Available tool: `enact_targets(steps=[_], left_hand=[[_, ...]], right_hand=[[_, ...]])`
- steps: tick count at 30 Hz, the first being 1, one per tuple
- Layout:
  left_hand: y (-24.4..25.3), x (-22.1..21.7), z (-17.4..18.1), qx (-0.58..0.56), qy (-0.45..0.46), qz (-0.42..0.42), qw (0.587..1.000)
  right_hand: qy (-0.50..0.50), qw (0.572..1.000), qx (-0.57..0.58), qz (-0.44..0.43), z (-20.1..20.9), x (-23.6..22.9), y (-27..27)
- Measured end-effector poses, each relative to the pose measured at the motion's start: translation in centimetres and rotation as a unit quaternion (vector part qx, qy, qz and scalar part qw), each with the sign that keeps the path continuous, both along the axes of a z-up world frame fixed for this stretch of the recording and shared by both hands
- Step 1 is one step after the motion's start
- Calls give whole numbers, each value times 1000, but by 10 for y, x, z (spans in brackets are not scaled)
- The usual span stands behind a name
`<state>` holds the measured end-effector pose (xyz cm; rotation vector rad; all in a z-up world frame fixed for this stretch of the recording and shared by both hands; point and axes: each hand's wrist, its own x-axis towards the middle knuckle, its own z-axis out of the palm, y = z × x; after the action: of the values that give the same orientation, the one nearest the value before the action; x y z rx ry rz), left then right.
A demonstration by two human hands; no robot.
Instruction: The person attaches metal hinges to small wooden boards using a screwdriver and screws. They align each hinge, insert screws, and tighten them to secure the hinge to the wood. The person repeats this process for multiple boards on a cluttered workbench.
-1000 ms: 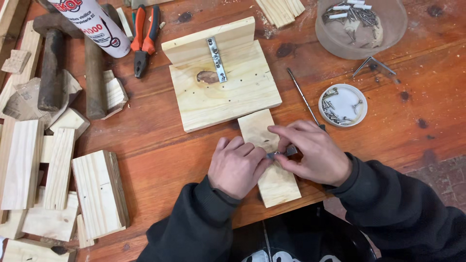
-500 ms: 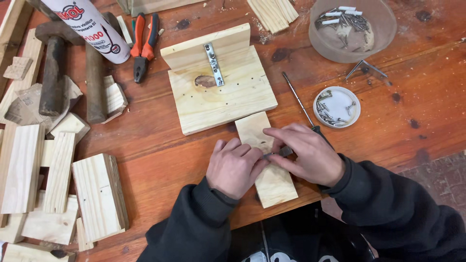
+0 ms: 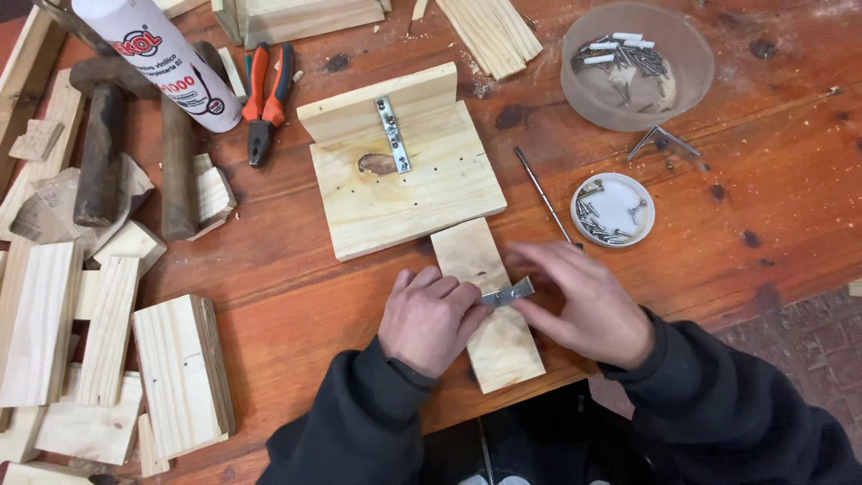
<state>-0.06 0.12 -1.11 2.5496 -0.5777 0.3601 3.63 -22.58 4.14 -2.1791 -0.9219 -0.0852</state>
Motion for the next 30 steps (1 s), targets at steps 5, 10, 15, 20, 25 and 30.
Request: enact_targets(steps=[5, 10, 15, 20, 25, 30], left_hand=[[4, -2, 8, 5, 38, 110, 993], [3, -14, 42, 35, 147, 199, 968], [-6, -18, 40, -17, 244, 205, 948], [-13, -20, 31, -101, 255, 188, 943], [-30, -21, 46, -226, 219, 153, 937], [-38, -18, 38, -310, 199, 151, 917]], right_hand=[[234, 968, -35, -80, -14, -12, -15], [285, 953, -17, -98, -15, -18, -11], [300, 945, 30, -123, -34, -28, -15], [276, 943, 126, -140, -26, -43, -15], [193, 941, 217, -171, -33, -48, -10], [149, 941, 248, -178, -31, -50, -1]])
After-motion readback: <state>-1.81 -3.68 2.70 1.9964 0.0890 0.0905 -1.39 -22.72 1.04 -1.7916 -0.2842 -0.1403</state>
